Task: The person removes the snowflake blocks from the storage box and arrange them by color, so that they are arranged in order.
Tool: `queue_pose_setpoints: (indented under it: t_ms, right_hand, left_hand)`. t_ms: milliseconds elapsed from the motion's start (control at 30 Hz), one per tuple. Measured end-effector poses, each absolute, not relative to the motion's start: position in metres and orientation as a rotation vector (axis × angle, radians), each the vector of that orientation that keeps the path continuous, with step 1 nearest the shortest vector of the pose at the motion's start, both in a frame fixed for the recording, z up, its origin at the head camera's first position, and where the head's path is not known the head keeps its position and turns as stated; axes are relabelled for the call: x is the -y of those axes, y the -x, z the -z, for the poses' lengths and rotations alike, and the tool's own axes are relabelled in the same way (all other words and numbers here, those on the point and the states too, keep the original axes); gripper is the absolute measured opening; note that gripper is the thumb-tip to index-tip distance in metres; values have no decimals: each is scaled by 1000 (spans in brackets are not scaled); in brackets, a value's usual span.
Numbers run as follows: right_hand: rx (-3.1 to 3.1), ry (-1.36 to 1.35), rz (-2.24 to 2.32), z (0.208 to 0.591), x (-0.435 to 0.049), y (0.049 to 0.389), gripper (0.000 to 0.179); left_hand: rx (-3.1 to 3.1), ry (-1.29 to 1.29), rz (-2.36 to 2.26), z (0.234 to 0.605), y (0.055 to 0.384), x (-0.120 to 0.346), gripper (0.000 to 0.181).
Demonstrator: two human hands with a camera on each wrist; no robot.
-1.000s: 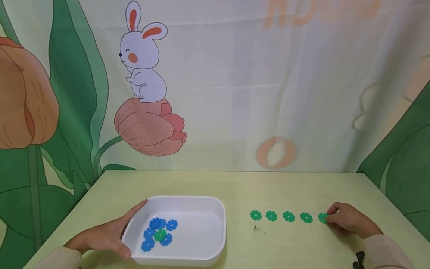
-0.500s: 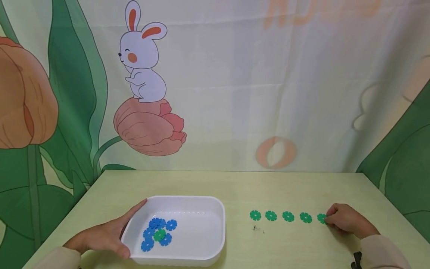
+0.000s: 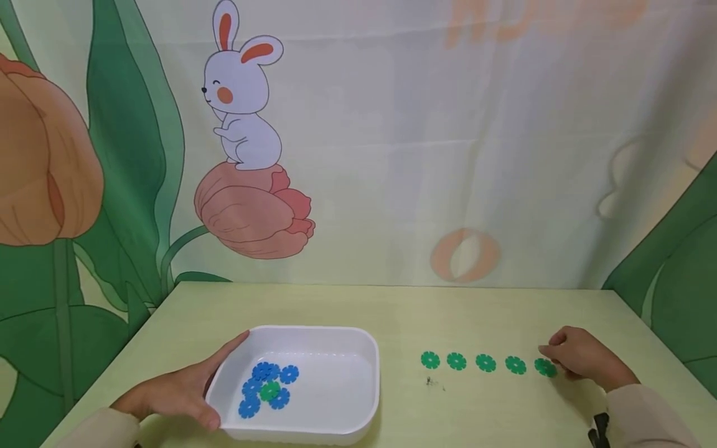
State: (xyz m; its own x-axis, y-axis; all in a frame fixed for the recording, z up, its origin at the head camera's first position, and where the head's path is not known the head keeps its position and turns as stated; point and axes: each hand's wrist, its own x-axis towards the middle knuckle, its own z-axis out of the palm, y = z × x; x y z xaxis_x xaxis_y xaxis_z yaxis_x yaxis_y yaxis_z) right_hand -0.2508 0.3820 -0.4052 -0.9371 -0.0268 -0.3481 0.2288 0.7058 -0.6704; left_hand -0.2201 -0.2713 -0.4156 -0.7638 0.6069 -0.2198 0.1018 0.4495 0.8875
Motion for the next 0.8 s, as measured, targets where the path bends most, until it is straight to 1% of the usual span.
queue_pose_setpoints:
  t_ms: [100,267,533,800]
  right_hand:
    - [-2582,-87,1099,391,-368,256,29]
    - [-2606,30,1106,372,-332,260,27]
    - [-2617,222,1154,362,-277,267,22]
    - [-2617,373,1152,349,-215,270,22]
  left_hand:
    - [-2190,-587,-1286,415,220,272,129]
    - [-2174,-599,-1289,415,221,272,129]
    - [-2187,-602,-1274,415,220,271,129]
    - [-2200,-620,-1255,417,224,272,131]
